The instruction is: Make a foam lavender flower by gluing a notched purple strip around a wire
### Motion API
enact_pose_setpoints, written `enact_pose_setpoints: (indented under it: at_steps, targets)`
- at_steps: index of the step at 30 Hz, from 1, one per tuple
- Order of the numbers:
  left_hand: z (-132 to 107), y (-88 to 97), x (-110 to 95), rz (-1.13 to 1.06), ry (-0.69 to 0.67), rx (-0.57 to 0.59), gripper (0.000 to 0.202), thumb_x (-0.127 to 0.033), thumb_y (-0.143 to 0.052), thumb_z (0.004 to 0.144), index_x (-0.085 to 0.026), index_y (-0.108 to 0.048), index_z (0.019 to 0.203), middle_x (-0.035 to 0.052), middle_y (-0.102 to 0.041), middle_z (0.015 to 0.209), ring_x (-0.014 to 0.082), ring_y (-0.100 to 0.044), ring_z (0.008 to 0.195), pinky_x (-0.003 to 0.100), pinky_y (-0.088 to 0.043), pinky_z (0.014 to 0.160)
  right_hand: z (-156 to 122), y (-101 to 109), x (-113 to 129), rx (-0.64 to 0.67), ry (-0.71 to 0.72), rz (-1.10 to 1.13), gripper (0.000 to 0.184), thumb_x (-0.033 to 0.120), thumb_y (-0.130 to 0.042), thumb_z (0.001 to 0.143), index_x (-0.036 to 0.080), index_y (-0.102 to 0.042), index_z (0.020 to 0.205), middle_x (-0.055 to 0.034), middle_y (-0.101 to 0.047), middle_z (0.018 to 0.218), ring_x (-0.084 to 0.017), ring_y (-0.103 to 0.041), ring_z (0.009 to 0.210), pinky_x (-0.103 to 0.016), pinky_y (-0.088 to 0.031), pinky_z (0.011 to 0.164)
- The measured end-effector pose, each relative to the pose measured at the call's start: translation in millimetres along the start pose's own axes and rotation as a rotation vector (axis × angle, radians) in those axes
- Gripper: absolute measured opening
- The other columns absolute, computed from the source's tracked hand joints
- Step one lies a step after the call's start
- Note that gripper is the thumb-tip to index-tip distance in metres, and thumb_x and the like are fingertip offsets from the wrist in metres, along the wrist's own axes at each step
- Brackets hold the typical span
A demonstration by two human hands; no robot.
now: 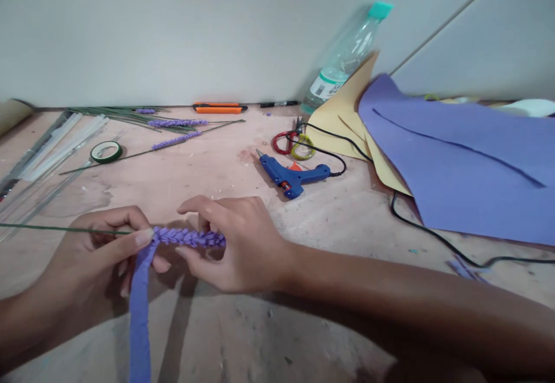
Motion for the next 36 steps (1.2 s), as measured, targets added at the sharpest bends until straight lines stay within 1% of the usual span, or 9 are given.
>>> enact_pose_setpoints:
  at_steps: [3, 7, 12, 18, 21, 24, 28, 32, 36]
  targets:
    - [-2, 2.3, -10, 0.035, -0.055, -0.053, 0.027, -0.035, -0.082, 0.079, -0.017, -0.065, 0.068, 0.0042, -0.075, 0.058, 0.0064, -0.053, 0.038, 0.011, -0.042, 0.039, -4, -3, -5, -0.046, 0.041, -0.003, 0.039, 0.029, -0.073, 0.080, 0.015, -0.061, 0.114, 0.0004, -0.072, 0.081, -0.011, -0.065, 0.062, -0.022, -0.048, 0.062]
    - [0, 7.9, -17, 0.132, -0.102, -0.092, 0.025, -0.034, -0.079, 0.078, -0.018, -0.064, 0.066, 0.0037, -0.071, 0.053, 0.0087, -0.053, 0.038, 0.014, -0.042, 0.038, -6, -3, -7, -0.072, 0.044, 0.070, 0.028, 0.032, -0.068, 0.083, 0.015, -0.062, 0.105, -0.0010, -0.071, 0.078, -0.010, -0.060, 0.057, -0.022, -0.046, 0.057]
    - [4, 14.8, -14, 0.195, -0.119, -0.100, 0.027, -0.036, -0.078, 0.078, -0.017, -0.064, 0.066, 0.0048, -0.071, 0.053, 0.0102, -0.052, 0.037, 0.016, -0.041, 0.037, -5, -1, -9, -0.119, 0.015, 0.091, 0.016, 0.027, -0.066, 0.087, 0.014, -0.065, 0.096, 0.0026, -0.064, 0.066, -0.006, -0.049, 0.047, -0.018, -0.039, 0.047]
    - [8, 14.3, -8, 0.151, -0.095, -0.108, 0.028, -0.037, -0.078, 0.080, -0.016, -0.064, 0.069, 0.0060, -0.073, 0.057, 0.0106, -0.054, 0.041, 0.016, -0.043, 0.040, -4, -5, -9, -0.145, 0.031, 0.044, 0.008, 0.020, -0.065, 0.088, 0.014, -0.065, 0.092, 0.0027, -0.064, 0.064, -0.006, -0.050, 0.048, -0.018, -0.039, 0.050]
    - [9, 8.7, -7, 0.009, -0.031, -0.061, 0.028, -0.036, -0.079, 0.081, -0.016, -0.063, 0.070, 0.0053, -0.073, 0.058, 0.0095, -0.055, 0.042, 0.016, -0.044, 0.041, -3, -2, -13, -0.057, -0.010, 0.020, 0.014, 0.026, -0.062, 0.090, 0.015, -0.065, 0.099, 0.0000, -0.068, 0.073, -0.009, -0.057, 0.056, -0.021, -0.044, 0.055]
    - [10, 3.6, -6, -0.139, 0.035, -0.019, 0.027, -0.035, -0.077, 0.082, -0.015, -0.063, 0.071, 0.0045, -0.074, 0.063, 0.0096, -0.054, 0.041, 0.017, -0.044, 0.039, -1, 18, -27, -0.003, -0.025, -0.058, 0.024, 0.031, -0.057, 0.094, 0.016, -0.062, 0.111, -0.0064, -0.071, 0.094, -0.016, -0.065, 0.078, -0.028, -0.051, 0.069]
    - [13, 1.5, -8, -0.185, -0.004, 0.025, 0.022, -0.035, -0.072, 0.084, -0.014, -0.067, 0.076, 0.0071, -0.076, 0.068, 0.0121, -0.057, 0.041, 0.020, -0.047, 0.039, -3, 69, -63, -0.074, -0.078, -0.390, 0.016, 0.017, -0.048, 0.094, 0.020, -0.059, 0.105, -0.0092, -0.065, 0.099, -0.021, -0.062, 0.085, -0.036, -0.052, 0.074]
    - [14, 3.7, -7, -0.174, -0.017, 0.045, 0.019, -0.033, -0.065, 0.086, -0.015, -0.065, 0.079, 0.0091, -0.077, 0.072, 0.0140, -0.058, 0.040, 0.023, -0.047, 0.039, -16, 112, -104, 0.095, -0.030, -0.514, 0.022, 0.014, -0.060, 0.083, 0.023, -0.063, 0.103, -0.0071, -0.067, 0.092, -0.022, -0.064, 0.077, -0.035, -0.052, 0.062]
    - [13, 4.1, -6, -0.118, -0.022, 0.048, 0.021, -0.032, -0.060, 0.091, -0.014, -0.066, 0.081, 0.0101, -0.077, 0.075, 0.0127, -0.056, 0.039, 0.022, -0.045, 0.038, -33, 128, -128, 0.233, 0.071, -0.556, 0.035, 0.021, -0.067, 0.073, 0.023, -0.069, 0.108, -0.0082, -0.070, 0.101, -0.029, -0.068, 0.090, -0.041, -0.056, 0.069]
Point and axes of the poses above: each hand's wrist, its own z-axis towards the middle knuckle, its own y-axis out of the back of the hand, x = y × z, the point moved 2 cm from there along z, towards the middle knuckle
